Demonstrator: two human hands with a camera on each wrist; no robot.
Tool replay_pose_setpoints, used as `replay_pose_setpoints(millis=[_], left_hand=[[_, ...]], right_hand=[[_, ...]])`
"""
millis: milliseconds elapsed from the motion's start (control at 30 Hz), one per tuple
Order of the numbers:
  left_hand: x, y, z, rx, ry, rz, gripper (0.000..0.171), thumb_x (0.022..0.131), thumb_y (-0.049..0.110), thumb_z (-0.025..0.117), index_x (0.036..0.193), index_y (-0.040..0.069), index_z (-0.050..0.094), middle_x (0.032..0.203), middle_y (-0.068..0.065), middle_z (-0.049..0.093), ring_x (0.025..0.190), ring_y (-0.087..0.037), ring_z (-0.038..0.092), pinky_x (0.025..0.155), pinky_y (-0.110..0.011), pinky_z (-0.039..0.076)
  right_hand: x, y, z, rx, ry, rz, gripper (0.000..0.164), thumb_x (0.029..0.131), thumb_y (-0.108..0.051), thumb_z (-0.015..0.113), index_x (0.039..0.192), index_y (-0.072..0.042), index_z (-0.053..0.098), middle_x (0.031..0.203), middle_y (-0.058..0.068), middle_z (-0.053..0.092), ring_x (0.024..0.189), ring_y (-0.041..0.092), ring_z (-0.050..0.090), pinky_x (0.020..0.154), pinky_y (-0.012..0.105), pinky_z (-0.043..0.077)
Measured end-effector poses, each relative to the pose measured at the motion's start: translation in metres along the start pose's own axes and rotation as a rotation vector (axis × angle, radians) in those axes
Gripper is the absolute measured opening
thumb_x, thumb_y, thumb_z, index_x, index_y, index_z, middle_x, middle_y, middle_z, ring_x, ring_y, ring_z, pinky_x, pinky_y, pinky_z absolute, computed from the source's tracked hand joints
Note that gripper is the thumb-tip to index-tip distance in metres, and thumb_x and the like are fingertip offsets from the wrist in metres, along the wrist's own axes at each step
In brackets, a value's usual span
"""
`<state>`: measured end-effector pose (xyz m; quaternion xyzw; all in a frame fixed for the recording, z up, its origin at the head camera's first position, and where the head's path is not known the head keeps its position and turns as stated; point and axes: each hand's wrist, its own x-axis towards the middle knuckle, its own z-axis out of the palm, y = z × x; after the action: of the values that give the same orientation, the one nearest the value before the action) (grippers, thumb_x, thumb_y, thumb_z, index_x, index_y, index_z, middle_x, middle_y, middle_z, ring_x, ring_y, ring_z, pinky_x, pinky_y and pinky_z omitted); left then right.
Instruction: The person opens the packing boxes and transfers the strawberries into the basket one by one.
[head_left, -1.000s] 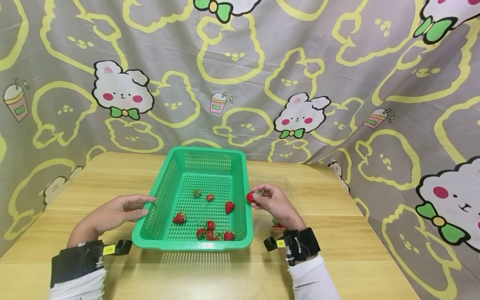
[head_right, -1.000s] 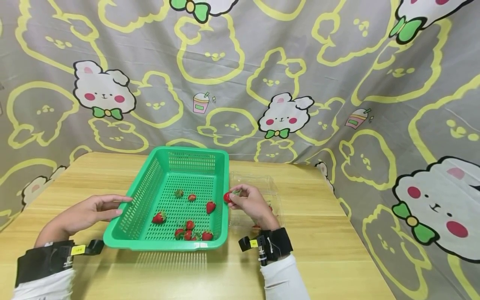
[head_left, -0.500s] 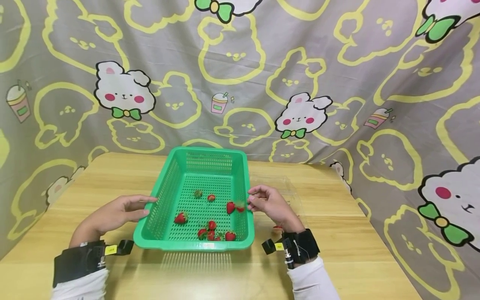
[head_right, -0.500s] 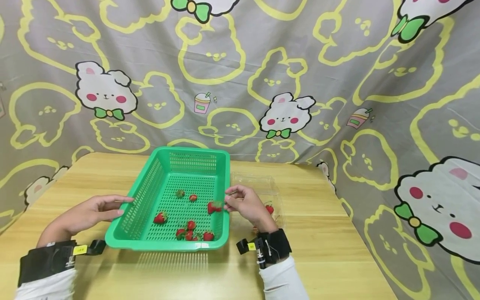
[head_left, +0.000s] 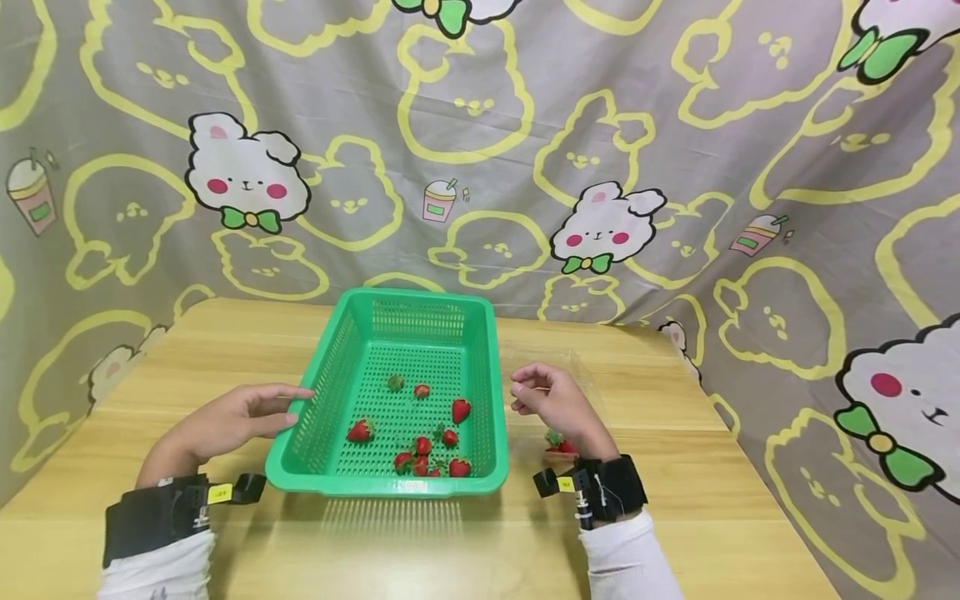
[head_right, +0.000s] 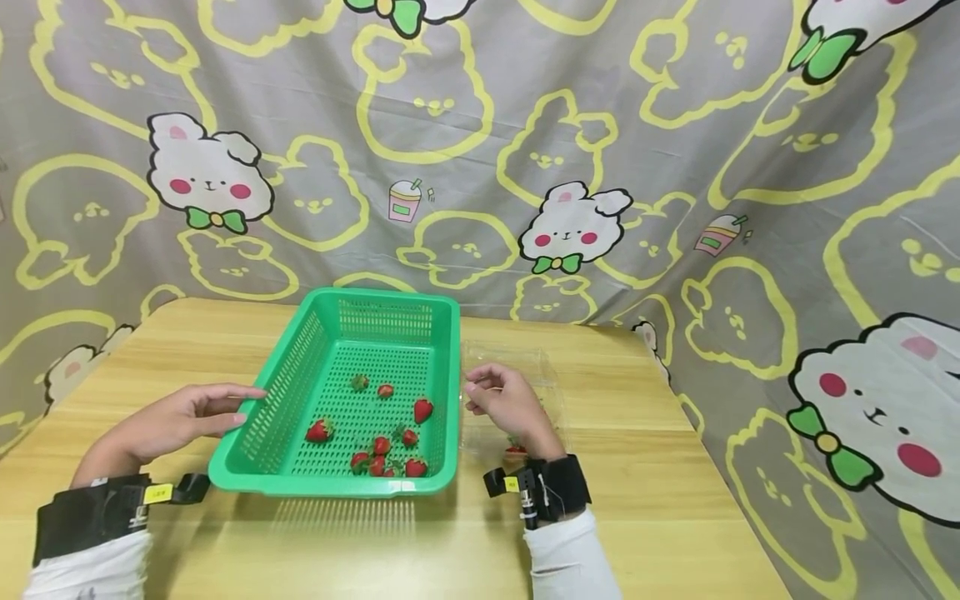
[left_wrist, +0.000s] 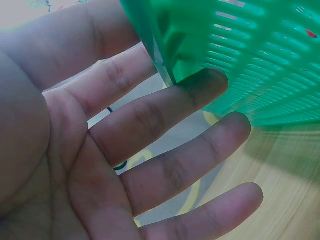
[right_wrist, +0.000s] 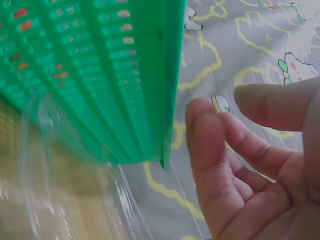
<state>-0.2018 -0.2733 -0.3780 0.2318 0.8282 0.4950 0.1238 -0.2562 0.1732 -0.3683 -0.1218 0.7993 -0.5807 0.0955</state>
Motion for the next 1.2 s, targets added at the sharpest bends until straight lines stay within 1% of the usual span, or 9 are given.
replay_pose_setpoints(millis=[100, 200, 333, 467, 567, 667, 800, 1100, 1200], left_hand=[[0.001, 0.0, -0.001, -0.008, -0.003, -0.006, 0.044, 0.101, 0.011, 0.051, 0.139, -0.01, 0.043, 0.135, -0.035, 0.046, 0.119, -0.021, 0.055, 0.082, -0.029, 0.052], [0.0, -0.001, -0.001, -0.018, -0.006, -0.009, 0.044, 0.101, 0.011, 0.052, 0.139, -0.01, 0.043, 0.134, -0.035, 0.047, 0.11, 0.005, 0.052, 0.081, -0.029, 0.052], [0.001, -0.001, -0.001, -0.014, -0.003, -0.004, 0.044, 0.101, 0.01, 0.052, 0.138, -0.011, 0.043, 0.134, -0.035, 0.048, 0.108, 0.008, 0.051, 0.081, -0.029, 0.052], [0.001, 0.0, -0.002, -0.009, -0.001, -0.004, 0.044, 0.101, 0.011, 0.052, 0.138, -0.01, 0.044, 0.134, -0.035, 0.048, 0.108, 0.009, 0.051, 0.081, -0.029, 0.052], [0.001, 0.001, -0.002, -0.011, -0.001, -0.013, 0.044, 0.101, 0.011, 0.053, 0.138, -0.011, 0.043, 0.134, -0.035, 0.048, 0.11, 0.004, 0.053, 0.081, -0.029, 0.052], [0.0, 0.001, -0.001, -0.005, 0.0, -0.023, 0.045, 0.101, 0.011, 0.052, 0.139, -0.011, 0.043, 0.134, -0.034, 0.048, 0.117, -0.018, 0.056, 0.08, -0.03, 0.052], [-0.001, 0.001, 0.0, 0.007, 0.003, -0.031, 0.045, 0.101, 0.012, 0.052, 0.139, -0.01, 0.043, 0.135, -0.034, 0.047, 0.12, -0.048, 0.048, 0.081, -0.03, 0.052], [0.0, 0.001, 0.0, 0.01, 0.015, -0.034, 0.044, 0.101, 0.013, 0.053, 0.139, -0.009, 0.044, 0.135, -0.033, 0.047, 0.121, -0.053, 0.045, 0.081, -0.029, 0.052], [0.0, 0.001, 0.0, 0.014, 0.017, -0.035, 0.044, 0.101, 0.013, 0.053, 0.138, -0.008, 0.045, 0.135, -0.032, 0.048, 0.121, -0.048, 0.048, 0.081, -0.029, 0.052]], right_hand=[[-0.001, 0.001, -0.006, -0.062, 0.003, -0.005, 0.02, 0.096, -0.006, 0.059, 0.114, 0.005, 0.06, 0.097, 0.016, 0.062, 0.083, 0.025, 0.066, 0.078, 0.036, 0.055], [-0.001, 0.003, -0.009, -0.123, 0.01, 0.0, 0.019, 0.097, -0.005, 0.058, 0.113, 0.004, 0.061, 0.098, 0.017, 0.061, 0.084, 0.025, 0.066, 0.078, 0.037, 0.055], [0.0, 0.008, -0.013, -0.201, 0.036, 0.053, 0.021, 0.097, -0.009, 0.059, 0.116, 0.0, 0.062, 0.102, 0.016, 0.062, 0.088, 0.026, 0.065, 0.082, 0.043, 0.053], [-0.001, 0.013, -0.018, -0.328, 0.089, 0.096, 0.022, 0.097, -0.012, 0.06, 0.116, -0.003, 0.063, 0.104, 0.014, 0.064, 0.088, 0.026, 0.066, 0.074, 0.039, 0.052], [-0.001, 0.018, -0.022, -0.434, 0.138, 0.116, 0.023, 0.095, -0.011, 0.061, 0.116, 0.0, 0.063, 0.104, 0.014, 0.064, 0.083, 0.025, 0.064, 0.064, 0.033, 0.048], [-0.001, 0.027, -0.027, -0.5, 0.161, 0.149, 0.027, 0.094, -0.01, 0.061, 0.118, 0.003, 0.062, 0.109, 0.019, 0.062, 0.081, 0.026, 0.06, 0.059, 0.032, 0.045], [0.002, 0.039, -0.03, -0.562, 0.143, 0.184, 0.031, 0.093, -0.009, 0.062, 0.12, 0.007, 0.061, 0.112, 0.024, 0.06, 0.079, 0.026, 0.059, 0.058, 0.033, 0.043], [0.01, 0.054, -0.026, -0.69, 0.119, 0.162, 0.027, 0.089, -0.008, 0.067, 0.112, 0.006, 0.067, 0.1, 0.018, 0.067, 0.084, 0.029, 0.064, 0.071, 0.04, 0.052], [0.011, 0.056, -0.022, -0.688, 0.103, 0.173, 0.023, 0.088, -0.007, 0.068, 0.109, 0.004, 0.068, 0.095, 0.014, 0.067, 0.078, 0.026, 0.062, 0.068, 0.038, 0.05]])
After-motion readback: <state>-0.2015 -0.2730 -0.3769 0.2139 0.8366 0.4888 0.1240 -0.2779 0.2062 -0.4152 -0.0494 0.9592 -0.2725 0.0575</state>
